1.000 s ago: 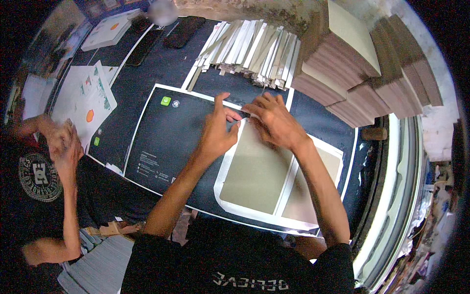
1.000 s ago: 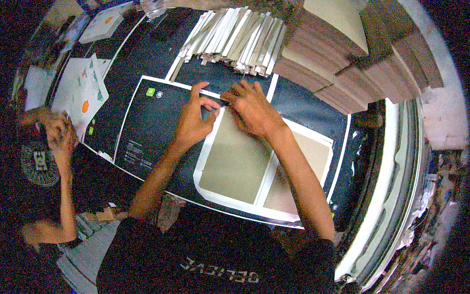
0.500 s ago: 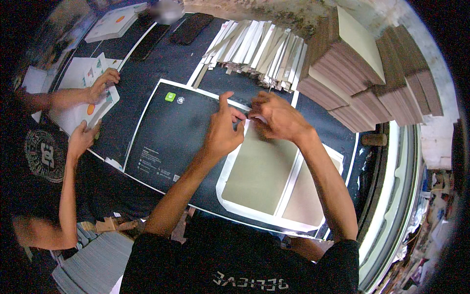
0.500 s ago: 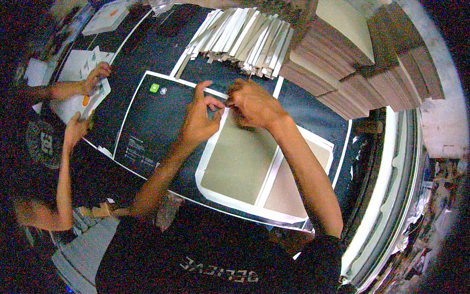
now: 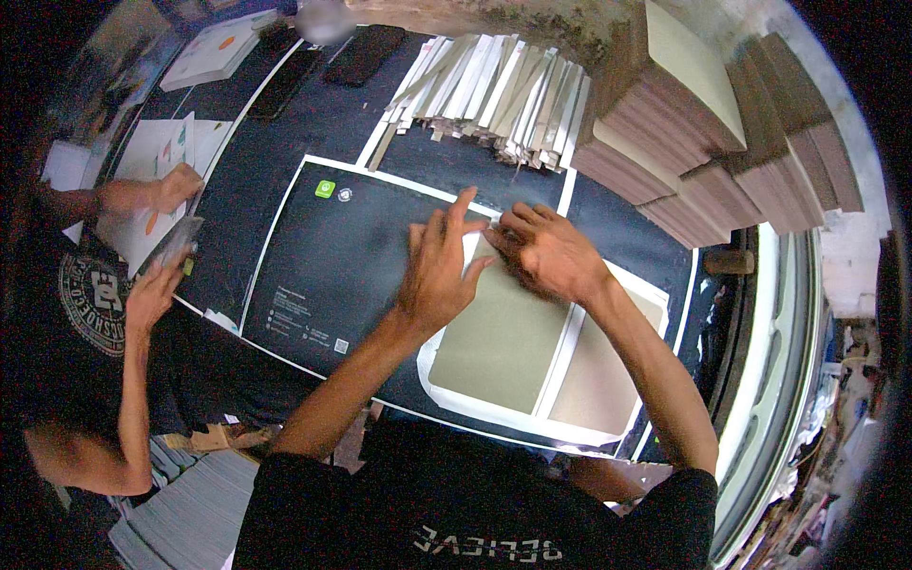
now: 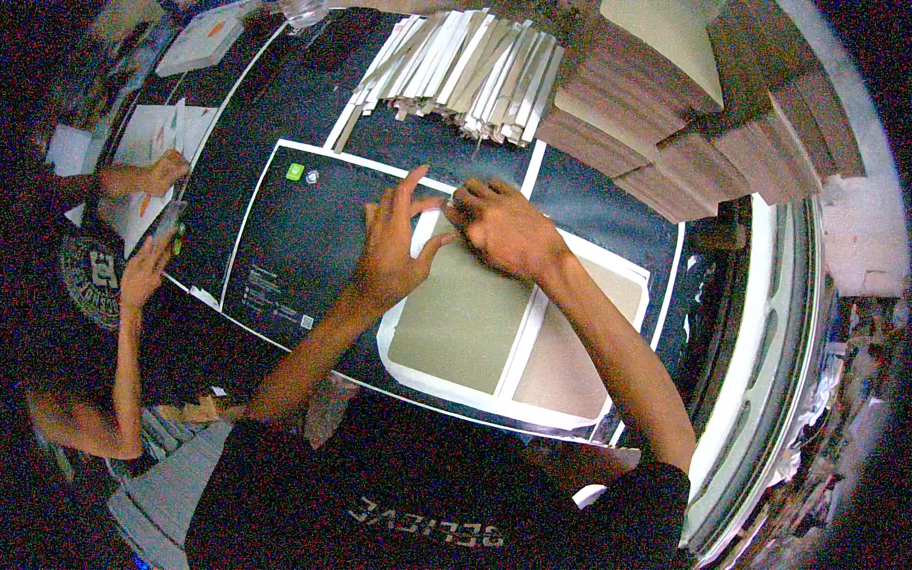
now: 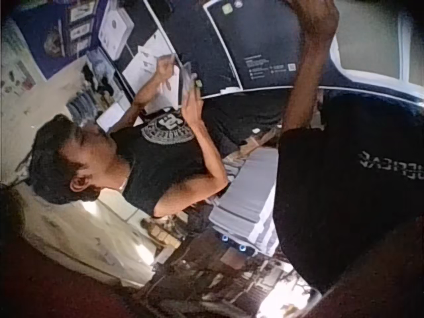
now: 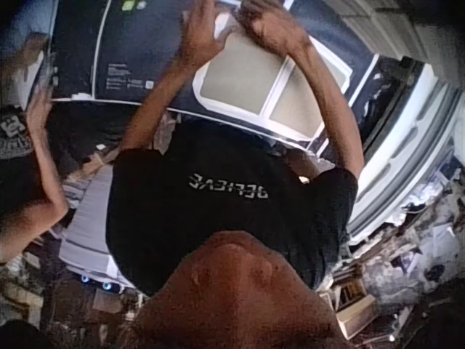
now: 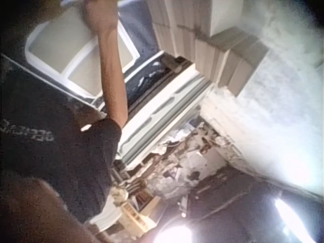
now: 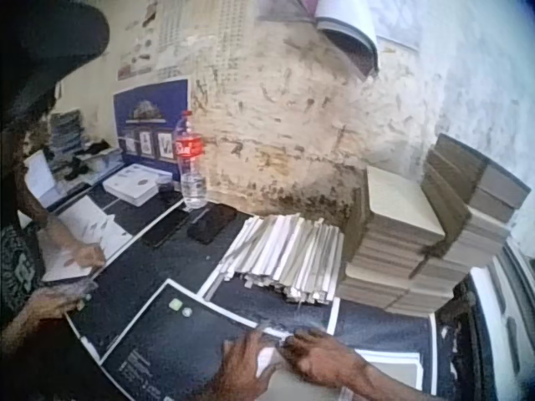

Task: The person assembles paper folders by hand at a workstation. The person takes flat cardboard inserts from a stack, aligns them onto a larger paper sheet, peels adhesive backing from tape, and folds the edges of the sheet over the cardboard to secure them.

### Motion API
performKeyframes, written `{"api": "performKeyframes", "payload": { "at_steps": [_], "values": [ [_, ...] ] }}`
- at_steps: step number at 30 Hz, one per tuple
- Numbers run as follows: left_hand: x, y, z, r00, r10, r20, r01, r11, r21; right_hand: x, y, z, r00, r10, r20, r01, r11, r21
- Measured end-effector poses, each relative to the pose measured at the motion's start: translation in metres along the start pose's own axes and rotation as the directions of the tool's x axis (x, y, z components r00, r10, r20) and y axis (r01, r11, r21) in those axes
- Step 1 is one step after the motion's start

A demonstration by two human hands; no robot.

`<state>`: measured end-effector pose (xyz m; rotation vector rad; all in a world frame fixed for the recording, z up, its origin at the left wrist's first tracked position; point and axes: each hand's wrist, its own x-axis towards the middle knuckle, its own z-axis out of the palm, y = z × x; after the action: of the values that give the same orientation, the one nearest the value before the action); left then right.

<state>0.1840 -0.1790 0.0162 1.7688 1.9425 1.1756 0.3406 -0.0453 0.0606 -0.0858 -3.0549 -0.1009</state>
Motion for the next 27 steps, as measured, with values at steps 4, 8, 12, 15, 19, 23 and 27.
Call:
{"api": "performKeyframes", "payload": {
  "at_steps": [4,8,12,15,19,23,27],
  "values": [
    [-0.003,0.0,0.001,0.998,0.066,-0.007,-0.065,0.997,0.034,-0.007,-0.008,0.008,0.997,0.069,-0.039,-0.067,0.996,0.061],
    [-0.004,0.003,0.003,0.992,0.1,0.072,-0.103,0.994,0.033,-0.026,-0.026,0.017,0.954,0.276,-0.119,-0.245,0.943,0.224],
    [-0.007,0.011,-0.001,0.995,0.088,0.04,-0.093,0.983,0.159,-0.036,-0.064,0.015,0.859,0.496,-0.13,-0.402,0.808,0.431],
    [-0.009,0.008,0.002,0.994,0.101,0.044,-0.109,0.96,0.259,-0.041,-0.082,0.02,0.808,0.558,-0.188,-0.432,0.779,0.456],
    [-0.012,0.008,0.005,0.989,0.121,0.084,-0.142,0.936,0.323,-0.043,-0.09,0.03,0.775,0.595,-0.214,-0.453,0.758,0.469],
    [-0.012,0.011,0.005,0.984,0.102,0.147,-0.152,0.908,0.39,-0.043,-0.09,0.031,0.774,0.596,-0.214,-0.453,0.757,0.471],
    [-0.009,0.015,0.004,0.974,0.11,0.196,-0.178,0.911,0.372,-0.046,-0.091,0.035,0.791,0.587,-0.171,-0.463,0.758,0.46]
  ]
}}
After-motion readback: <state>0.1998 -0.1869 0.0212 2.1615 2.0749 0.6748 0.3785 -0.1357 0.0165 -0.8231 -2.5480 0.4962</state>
